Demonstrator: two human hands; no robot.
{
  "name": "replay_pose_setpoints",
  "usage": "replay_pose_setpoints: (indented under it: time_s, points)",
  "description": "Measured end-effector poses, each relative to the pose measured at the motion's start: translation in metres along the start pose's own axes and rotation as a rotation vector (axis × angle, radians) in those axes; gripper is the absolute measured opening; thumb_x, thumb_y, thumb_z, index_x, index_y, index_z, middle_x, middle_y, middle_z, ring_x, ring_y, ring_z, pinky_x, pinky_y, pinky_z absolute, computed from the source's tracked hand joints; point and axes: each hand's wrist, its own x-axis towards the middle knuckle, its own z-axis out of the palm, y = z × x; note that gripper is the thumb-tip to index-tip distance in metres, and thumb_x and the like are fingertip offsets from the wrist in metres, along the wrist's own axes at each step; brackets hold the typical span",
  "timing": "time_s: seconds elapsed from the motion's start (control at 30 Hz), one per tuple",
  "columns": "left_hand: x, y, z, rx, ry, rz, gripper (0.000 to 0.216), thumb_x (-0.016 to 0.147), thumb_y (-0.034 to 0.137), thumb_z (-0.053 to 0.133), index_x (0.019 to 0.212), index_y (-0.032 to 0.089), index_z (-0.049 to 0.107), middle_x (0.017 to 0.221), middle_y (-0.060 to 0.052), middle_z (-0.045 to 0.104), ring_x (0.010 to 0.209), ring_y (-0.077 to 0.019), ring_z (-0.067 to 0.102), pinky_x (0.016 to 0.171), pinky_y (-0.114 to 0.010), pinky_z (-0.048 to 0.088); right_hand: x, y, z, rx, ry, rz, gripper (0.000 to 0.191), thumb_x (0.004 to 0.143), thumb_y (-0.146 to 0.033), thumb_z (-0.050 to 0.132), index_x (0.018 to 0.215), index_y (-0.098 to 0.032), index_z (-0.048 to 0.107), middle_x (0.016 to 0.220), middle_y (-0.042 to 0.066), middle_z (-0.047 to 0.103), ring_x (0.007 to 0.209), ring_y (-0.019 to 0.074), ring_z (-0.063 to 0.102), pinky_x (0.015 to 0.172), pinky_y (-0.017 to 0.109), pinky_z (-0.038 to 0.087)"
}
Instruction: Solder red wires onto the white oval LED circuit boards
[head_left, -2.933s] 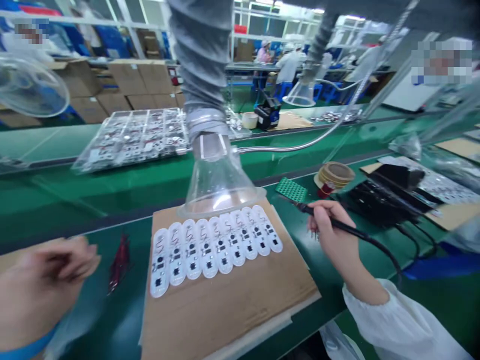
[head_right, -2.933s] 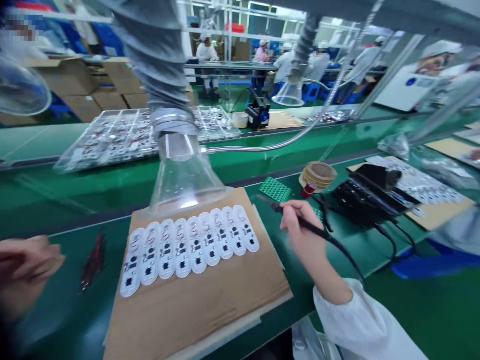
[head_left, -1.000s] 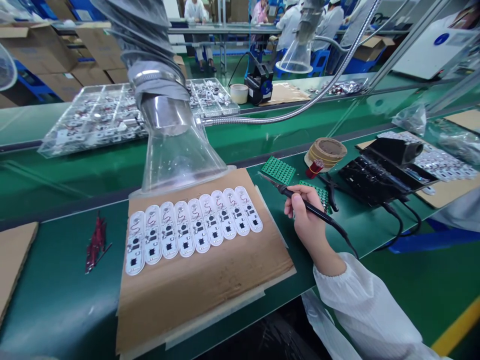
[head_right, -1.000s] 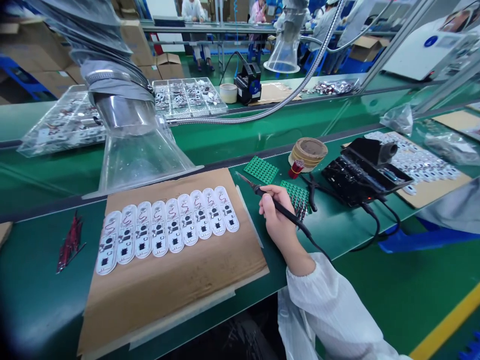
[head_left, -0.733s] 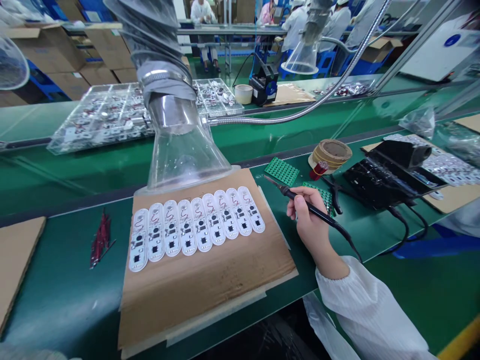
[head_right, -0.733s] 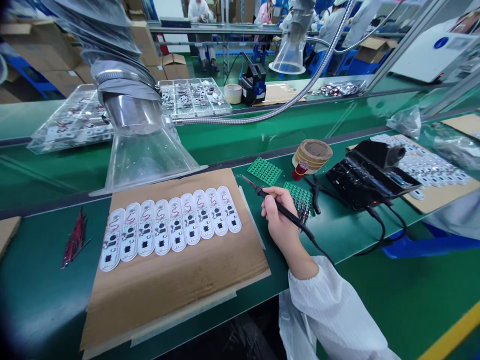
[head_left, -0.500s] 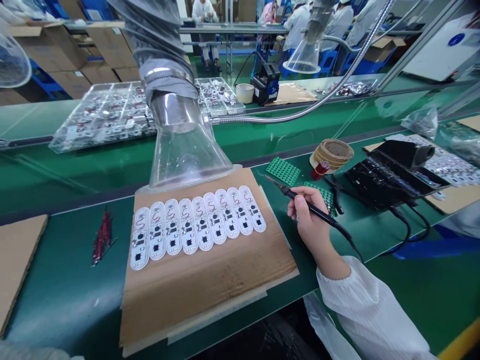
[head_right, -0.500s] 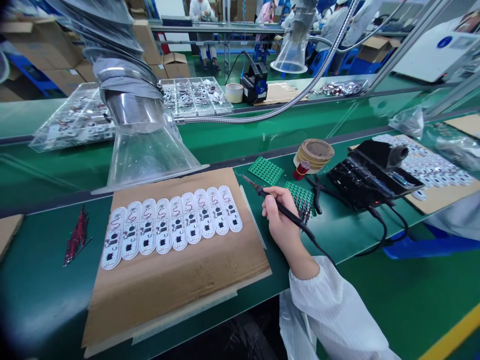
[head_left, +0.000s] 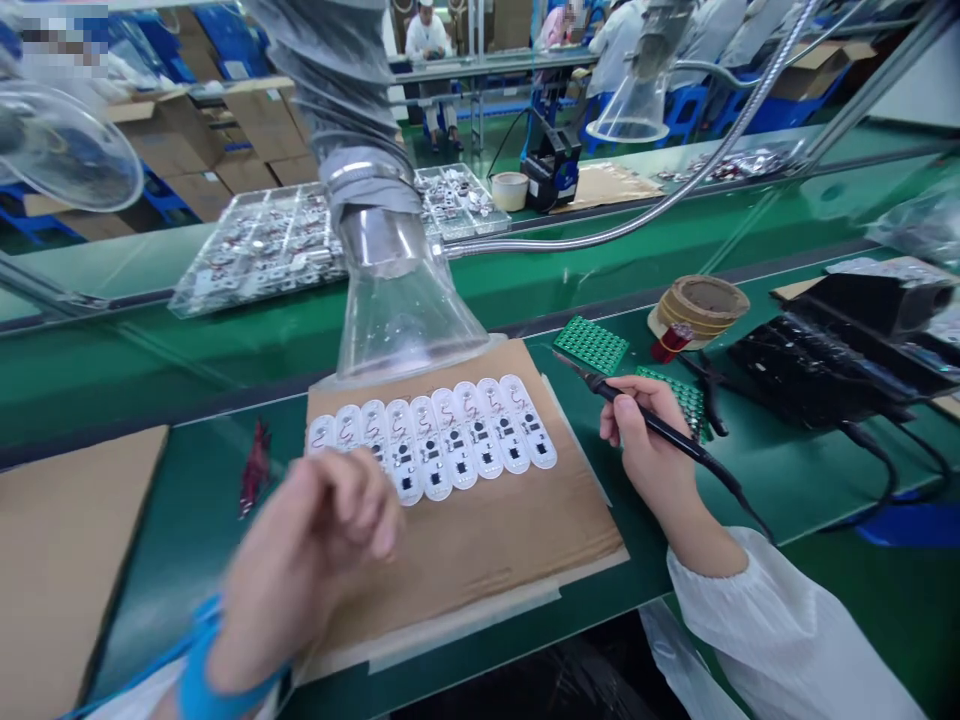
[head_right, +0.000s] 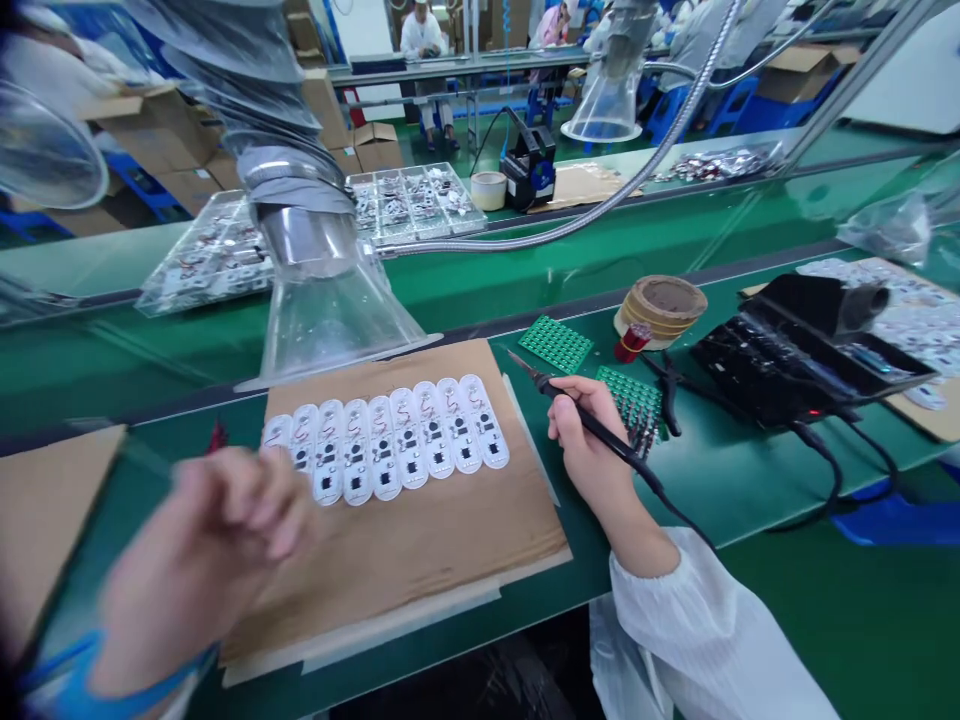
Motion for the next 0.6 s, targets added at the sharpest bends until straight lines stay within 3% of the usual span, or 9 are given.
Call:
replay_pose_setpoints:
  time_s: [0.13,0.23,0.6]
  points:
    - [0.014,-0.031,0.013,-0.081,0.003,-0.114,0.048,0.105,0.053,0.06,0.075,0.018,0.047,0.071,0.005,0.046,0.047,-0.0042,0.037,0.044,-0.017,0.032,0.002,-0.001,0.004,0.005,-0.021,-0.009,0.019,0.106,-0.042,0.063,0.115,-0.026,0.065,0.08,0.0,0.062,0.059,0.0156,0.058,0.048,0.029,0.044]
    - [0.011,-0.036,0.013,-0.102,0.009,-0.123,0.049,0.104,0.055,0.061,0.077,0.018,0.043,0.071,0.007,0.041,0.046,-0.002,0.022,0.043,-0.016,0.019,0.002,-0.002,0.008,0.013,-0.019,-0.009,0.018,0.105,-0.043,0.064,0.113,-0.027,0.066,0.079,0.001,0.062,0.059,0.0174,0.058,0.048,0.032,0.044]
    - [-0.003,-0.03,0.021,-0.073,-0.034,-0.059,0.046,0.106,0.051,0.058,0.078,0.019,0.042,0.071,0.007,0.038,0.047,-0.0022,0.017,0.042,-0.017,0.015,-0.001,0.001,0.009,0.01,-0.045,-0.038,0.017,0.106,-0.044,0.064,0.114,-0.029,0.068,0.078,0.003,0.063,0.061,0.0208,0.059,0.051,0.037,0.044]
